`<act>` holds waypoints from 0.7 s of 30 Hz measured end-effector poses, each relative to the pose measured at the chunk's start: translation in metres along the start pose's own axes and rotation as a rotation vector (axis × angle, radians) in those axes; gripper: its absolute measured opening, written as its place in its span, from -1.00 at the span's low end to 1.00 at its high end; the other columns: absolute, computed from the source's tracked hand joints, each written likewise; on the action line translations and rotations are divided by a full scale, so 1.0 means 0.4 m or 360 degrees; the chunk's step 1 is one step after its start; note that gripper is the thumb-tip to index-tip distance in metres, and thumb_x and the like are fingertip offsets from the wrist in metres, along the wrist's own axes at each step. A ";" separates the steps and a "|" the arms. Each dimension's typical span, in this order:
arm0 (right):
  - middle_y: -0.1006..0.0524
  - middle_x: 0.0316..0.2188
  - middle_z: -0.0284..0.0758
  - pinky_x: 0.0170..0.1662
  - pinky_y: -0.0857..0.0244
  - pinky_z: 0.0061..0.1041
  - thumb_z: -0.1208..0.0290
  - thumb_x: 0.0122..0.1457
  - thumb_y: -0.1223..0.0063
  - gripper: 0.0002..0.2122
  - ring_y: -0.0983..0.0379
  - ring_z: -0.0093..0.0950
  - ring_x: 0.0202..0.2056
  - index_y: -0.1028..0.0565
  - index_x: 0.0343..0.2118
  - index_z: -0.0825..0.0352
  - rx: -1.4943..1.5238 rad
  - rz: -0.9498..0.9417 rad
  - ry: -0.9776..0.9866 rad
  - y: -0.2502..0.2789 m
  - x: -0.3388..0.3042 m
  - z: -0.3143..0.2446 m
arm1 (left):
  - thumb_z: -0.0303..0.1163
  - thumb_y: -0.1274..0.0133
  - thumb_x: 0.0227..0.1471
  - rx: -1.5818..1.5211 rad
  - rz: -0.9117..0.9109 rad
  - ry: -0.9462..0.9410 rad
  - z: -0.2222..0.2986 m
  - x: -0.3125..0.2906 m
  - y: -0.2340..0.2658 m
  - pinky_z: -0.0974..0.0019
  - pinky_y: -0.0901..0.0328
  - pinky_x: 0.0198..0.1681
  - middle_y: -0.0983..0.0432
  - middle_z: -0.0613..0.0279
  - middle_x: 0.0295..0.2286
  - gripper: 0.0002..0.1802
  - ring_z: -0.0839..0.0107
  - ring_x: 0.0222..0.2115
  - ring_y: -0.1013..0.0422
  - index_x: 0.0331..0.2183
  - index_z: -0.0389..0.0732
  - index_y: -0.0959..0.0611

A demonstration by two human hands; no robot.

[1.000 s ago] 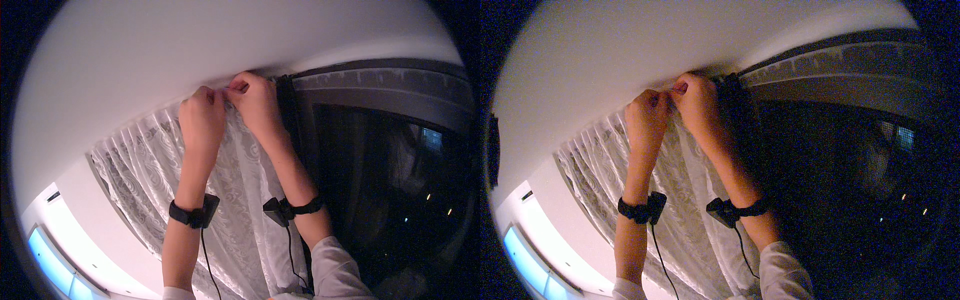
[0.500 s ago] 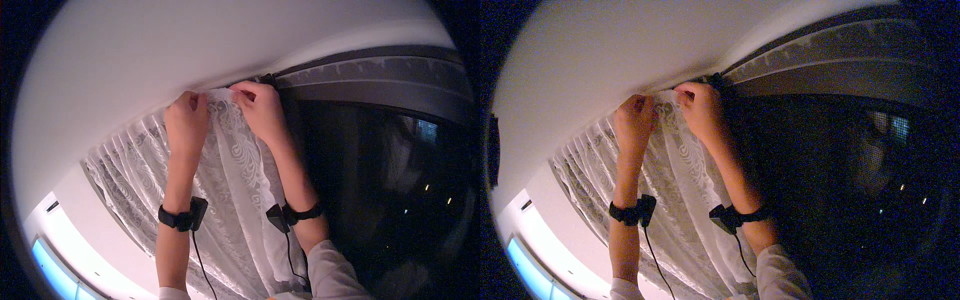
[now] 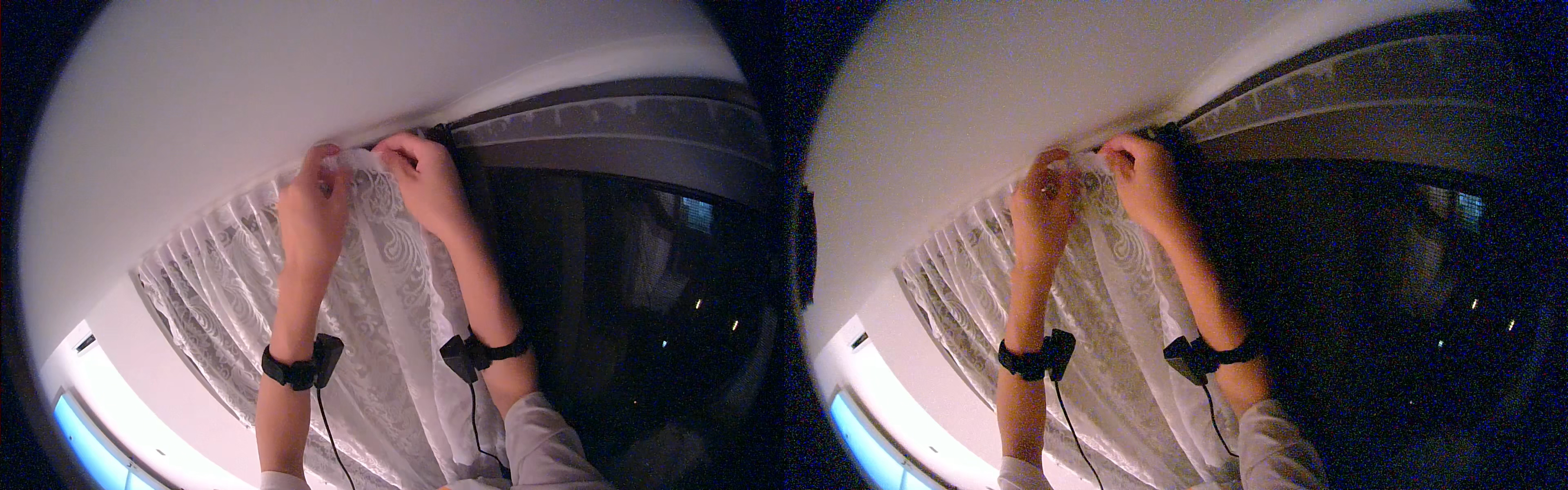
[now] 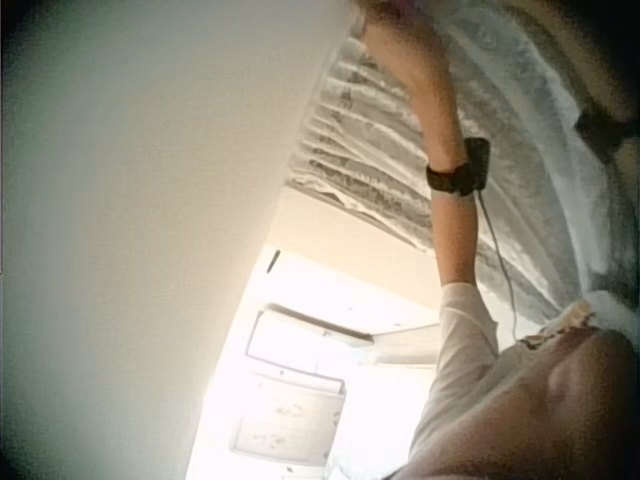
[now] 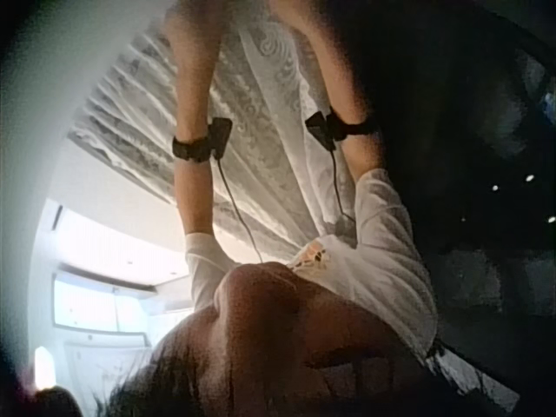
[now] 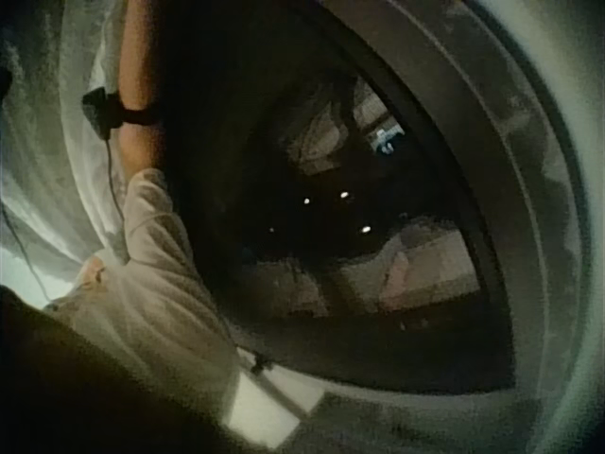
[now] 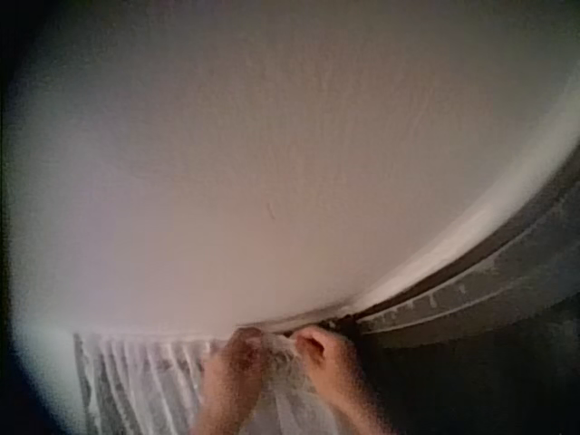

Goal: Hanging a white lace curtain onto a track above a window in a bedroom.

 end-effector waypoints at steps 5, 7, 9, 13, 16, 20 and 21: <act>-0.56 -0.48 -0.32 -0.32 -0.28 -0.61 0.46 0.21 -0.04 -0.85 -0.38 -0.65 -0.43 -0.53 -0.28 0.46 0.0200 0.0037 -0.0018 -0.005 -0.027 -0.009 | -0.48 -0.10 -0.02 -0.0008 -0.0017 -0.0152 -0.014 0.003 -0.020 0.15 -0.35 -0.45 -0.52 0.01 -0.59 -0.74 0.10 -0.58 -0.49 -0.19 -0.16 -0.58; -0.56 -0.47 -0.34 -0.31 -0.29 -0.62 0.46 0.21 -0.05 -0.85 -0.38 -0.67 -0.42 -0.53 -0.28 0.46 0.0237 -0.0005 0.0038 -0.018 -0.040 -0.032 | -0.48 -0.10 -0.02 -0.0003 -0.0017 -0.0135 -0.026 0.007 -0.018 0.16 -0.35 -0.45 -0.52 0.01 -0.60 -0.74 0.10 -0.58 -0.48 -0.19 -0.17 -0.58; -0.56 -0.47 -0.36 -0.31 -0.29 -0.63 0.46 0.21 -0.05 -0.84 -0.38 -0.68 -0.42 -0.53 -0.28 0.47 0.0266 -0.0048 0.0077 -0.021 -0.042 -0.048 | -0.45 -0.10 -0.01 -0.0093 0.0017 -0.0208 -0.031 0.008 -0.015 0.16 -0.34 -0.46 -0.52 0.01 -0.61 -0.78 0.09 -0.58 -0.48 -0.23 -0.18 -0.59; -0.57 -0.42 -0.34 -0.29 -0.32 -0.63 0.48 0.19 -0.08 -0.84 -0.42 -0.66 -0.38 -0.53 -0.27 0.48 0.0260 -0.0016 -0.0075 0.005 -0.011 -0.008 | -0.41 -0.08 0.02 -0.0128 -0.0007 -0.0069 -0.023 0.018 -0.024 0.15 -0.34 -0.46 -0.53 0.00 -0.59 -0.83 0.06 -0.57 -0.49 -0.28 -0.20 -0.60; -0.59 -0.35 -0.28 -0.24 -0.38 -0.61 0.54 0.14 -0.12 -0.82 -0.49 -0.59 -0.33 -0.52 -0.21 0.49 0.0363 0.0024 -0.0126 0.012 -0.001 0.020 | -0.30 -0.08 0.03 -0.0004 0.0171 -0.0130 -0.015 0.017 -0.027 0.11 -0.35 -0.44 -0.56 0.00 -0.57 -0.82 0.04 -0.53 -0.51 -0.33 -0.18 -0.62; -0.58 -0.27 -0.26 -0.16 -0.39 -0.59 0.64 0.05 -0.10 -0.74 -0.50 -0.55 -0.27 -0.49 -0.14 0.48 0.0223 -0.0160 -0.0070 0.071 -0.032 0.004 | -0.18 -0.10 0.02 0.0251 0.0388 -0.0179 0.020 0.005 -0.051 0.07 -0.39 -0.39 -0.58 0.05 -0.54 -0.76 0.01 -0.48 -0.52 -0.33 -0.12 -0.64; -0.58 -0.27 -0.27 -0.14 -0.38 -0.58 0.66 0.02 -0.08 -0.71 -0.50 -0.55 -0.25 -0.49 -0.13 0.47 0.0122 -0.0224 -0.0014 0.091 -0.045 0.007 | -0.15 -0.11 0.01 0.0275 0.0463 -0.0213 0.027 0.004 -0.062 0.05 -0.40 -0.37 -0.59 0.07 -0.54 -0.74 0.00 -0.46 -0.52 -0.33 -0.11 -0.65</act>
Point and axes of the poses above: each hand's wrist, its own x-axis towards the middle knuckle, its own y-axis out of the back of the hand, z = x × y, the point moved 4 cm from there along x, towards the middle knuckle
